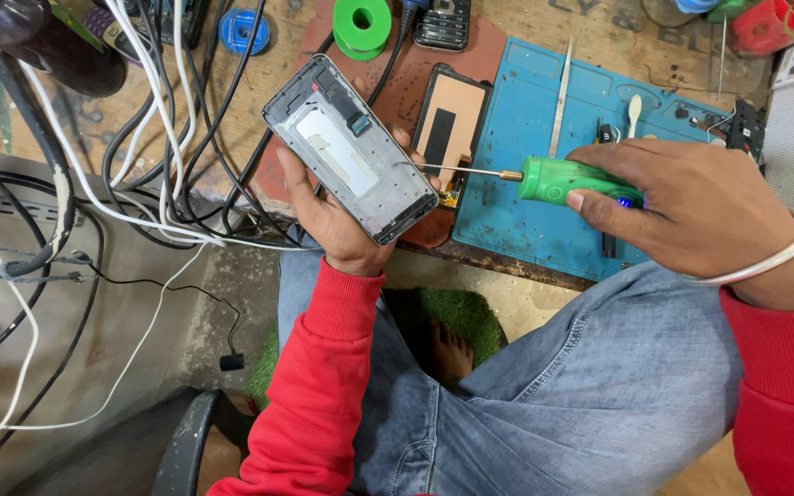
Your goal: The person pries open a smartphone, removes the cracked screen assembly, and uses a soldering iron to work on the phone's internal frame and board. They hold the phone frame in one hand while applying the soldering iron tip to different points along its edge.
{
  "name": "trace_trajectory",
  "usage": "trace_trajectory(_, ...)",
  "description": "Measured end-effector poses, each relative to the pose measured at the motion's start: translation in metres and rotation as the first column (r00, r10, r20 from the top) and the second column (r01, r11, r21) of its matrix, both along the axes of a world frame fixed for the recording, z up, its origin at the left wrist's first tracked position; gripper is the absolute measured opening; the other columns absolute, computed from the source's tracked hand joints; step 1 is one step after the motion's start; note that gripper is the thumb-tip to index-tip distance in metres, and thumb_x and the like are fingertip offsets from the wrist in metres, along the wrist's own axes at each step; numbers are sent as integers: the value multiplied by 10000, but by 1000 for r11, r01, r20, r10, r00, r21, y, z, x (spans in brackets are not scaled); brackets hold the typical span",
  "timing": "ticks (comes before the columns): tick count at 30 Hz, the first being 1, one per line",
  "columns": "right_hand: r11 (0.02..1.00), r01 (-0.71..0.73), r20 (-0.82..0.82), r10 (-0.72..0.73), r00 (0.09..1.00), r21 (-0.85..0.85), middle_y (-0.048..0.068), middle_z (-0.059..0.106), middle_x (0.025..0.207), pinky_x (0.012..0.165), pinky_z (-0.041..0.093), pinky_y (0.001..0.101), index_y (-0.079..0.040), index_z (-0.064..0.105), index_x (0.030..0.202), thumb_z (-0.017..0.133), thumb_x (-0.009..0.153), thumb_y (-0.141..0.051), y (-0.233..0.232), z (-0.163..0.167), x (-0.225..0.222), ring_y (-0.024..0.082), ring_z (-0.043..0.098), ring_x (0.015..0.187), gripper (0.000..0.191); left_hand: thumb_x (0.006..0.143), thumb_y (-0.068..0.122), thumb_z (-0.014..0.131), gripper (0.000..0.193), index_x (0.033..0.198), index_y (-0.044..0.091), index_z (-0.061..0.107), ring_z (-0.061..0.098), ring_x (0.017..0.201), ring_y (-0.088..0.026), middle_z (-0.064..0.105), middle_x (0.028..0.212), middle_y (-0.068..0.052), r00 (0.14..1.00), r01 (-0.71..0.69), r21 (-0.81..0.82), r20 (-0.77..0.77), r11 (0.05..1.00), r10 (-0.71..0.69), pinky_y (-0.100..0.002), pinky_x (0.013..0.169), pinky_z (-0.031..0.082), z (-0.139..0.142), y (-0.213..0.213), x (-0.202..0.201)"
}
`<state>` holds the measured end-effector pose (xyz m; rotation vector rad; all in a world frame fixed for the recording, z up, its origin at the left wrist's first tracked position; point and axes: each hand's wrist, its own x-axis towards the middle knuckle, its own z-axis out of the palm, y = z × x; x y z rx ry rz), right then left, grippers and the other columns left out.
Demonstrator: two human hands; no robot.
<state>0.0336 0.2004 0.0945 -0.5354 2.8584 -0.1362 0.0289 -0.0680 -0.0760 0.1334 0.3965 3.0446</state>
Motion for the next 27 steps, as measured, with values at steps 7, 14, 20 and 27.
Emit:
trace_trajectory(7,998,-16,-45,14,999,-55,112,722,970,631,518,442,-171,711,1281,601,944,-446,-2,2,2,343,680,809,448,1009,780,298,888,1537,85,465,709,955,-384,663,1192,-240,1000,-4,-10,28,1000,4,-583,801,615,-2,0,1)
trace_trajectory(14,996,-31,-53,27,998,-78,110,726,991,633,517,443,-157,716,1253,603,950,-434,-3,2,2,351,679,822,426,1006,783,304,892,1529,80,477,719,952,-396,669,1197,-235,999,-8,-5,47,1000,8,-592,801,618,-3,-1,1)
trace_trajectory(20,998,-18,-45,15,999,-67,110,724,972,612,511,444,-156,715,1247,604,944,-425,-4,3,2,349,677,798,420,1007,773,313,872,1534,98,474,718,951,-399,673,1199,-239,999,-7,-21,42,1000,8,-605,803,618,-2,-2,0)
trace_trajectory(27,993,-71,-91,62,994,-98,120,720,1003,621,510,442,-141,715,1249,602,960,-421,-5,3,2,357,674,817,418,1003,786,321,891,1533,85,470,716,935,-394,669,1212,-239,999,-3,-30,45,1000,4,-597,776,612,-3,-1,0)
